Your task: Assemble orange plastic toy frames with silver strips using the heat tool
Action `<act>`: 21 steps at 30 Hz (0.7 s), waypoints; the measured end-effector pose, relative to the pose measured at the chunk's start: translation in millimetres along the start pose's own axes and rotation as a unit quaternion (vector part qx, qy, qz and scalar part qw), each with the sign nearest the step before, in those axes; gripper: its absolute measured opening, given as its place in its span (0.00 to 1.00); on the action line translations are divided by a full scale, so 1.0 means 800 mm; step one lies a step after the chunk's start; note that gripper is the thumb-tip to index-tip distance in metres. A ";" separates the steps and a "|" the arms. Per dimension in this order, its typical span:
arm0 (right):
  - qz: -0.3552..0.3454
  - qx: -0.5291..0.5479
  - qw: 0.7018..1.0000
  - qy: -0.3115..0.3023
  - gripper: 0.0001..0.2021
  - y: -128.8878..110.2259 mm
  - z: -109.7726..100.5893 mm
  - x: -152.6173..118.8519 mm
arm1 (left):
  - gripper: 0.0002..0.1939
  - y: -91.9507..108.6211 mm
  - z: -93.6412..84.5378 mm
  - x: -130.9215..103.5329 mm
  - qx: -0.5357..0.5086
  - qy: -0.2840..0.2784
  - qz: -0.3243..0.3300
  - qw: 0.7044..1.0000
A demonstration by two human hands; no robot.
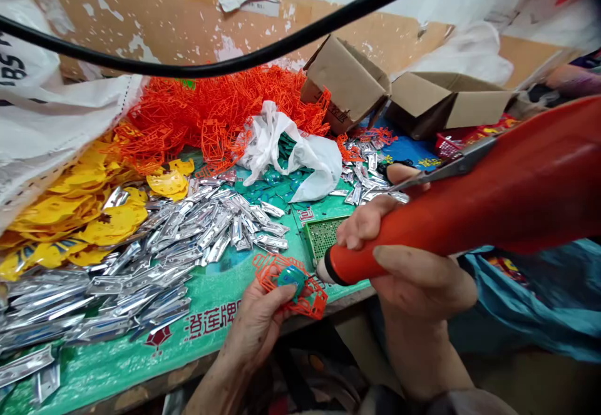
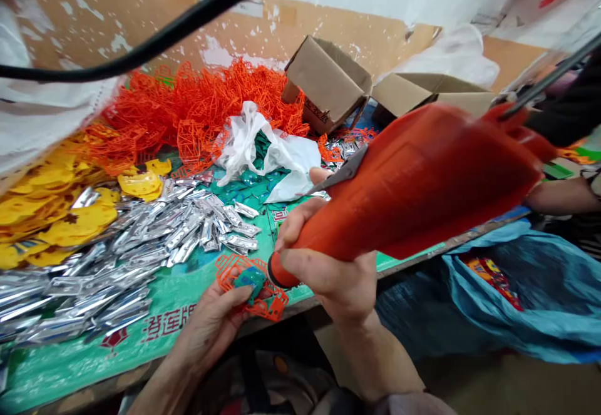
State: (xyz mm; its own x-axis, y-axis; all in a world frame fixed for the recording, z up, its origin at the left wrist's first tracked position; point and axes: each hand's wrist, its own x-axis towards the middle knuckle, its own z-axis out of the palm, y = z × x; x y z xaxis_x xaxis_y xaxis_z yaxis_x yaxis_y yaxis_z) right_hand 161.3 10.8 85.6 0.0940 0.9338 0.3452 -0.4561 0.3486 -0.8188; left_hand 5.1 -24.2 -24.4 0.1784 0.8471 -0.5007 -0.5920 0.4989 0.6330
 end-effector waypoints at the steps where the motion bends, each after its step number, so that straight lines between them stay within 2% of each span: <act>1: 0.005 -0.003 1.000 0.004 0.24 0.002 0.002 -0.001 | 0.18 -0.001 -0.001 0.000 -0.001 -0.002 0.003 1.000; 4: 0.014 -0.013 1.000 0.013 0.28 0.007 0.004 -0.001 | 0.18 -0.003 -0.001 0.001 -0.003 -0.002 0.003 1.000; 21: 0.002 -0.085 0.996 -0.002 0.27 0.014 0.000 0.000 | 0.16 -0.001 0.001 0.000 -0.013 -0.001 -0.003 1.000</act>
State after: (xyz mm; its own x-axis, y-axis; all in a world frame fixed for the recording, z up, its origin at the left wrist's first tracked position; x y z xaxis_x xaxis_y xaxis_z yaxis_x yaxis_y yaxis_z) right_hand 155.9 14.5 76.3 0.0893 0.9354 0.3421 -0.3005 0.3528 -0.8861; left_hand 6.4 -24.2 -24.5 0.1825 0.8445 -0.5034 -0.6107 0.4987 0.6151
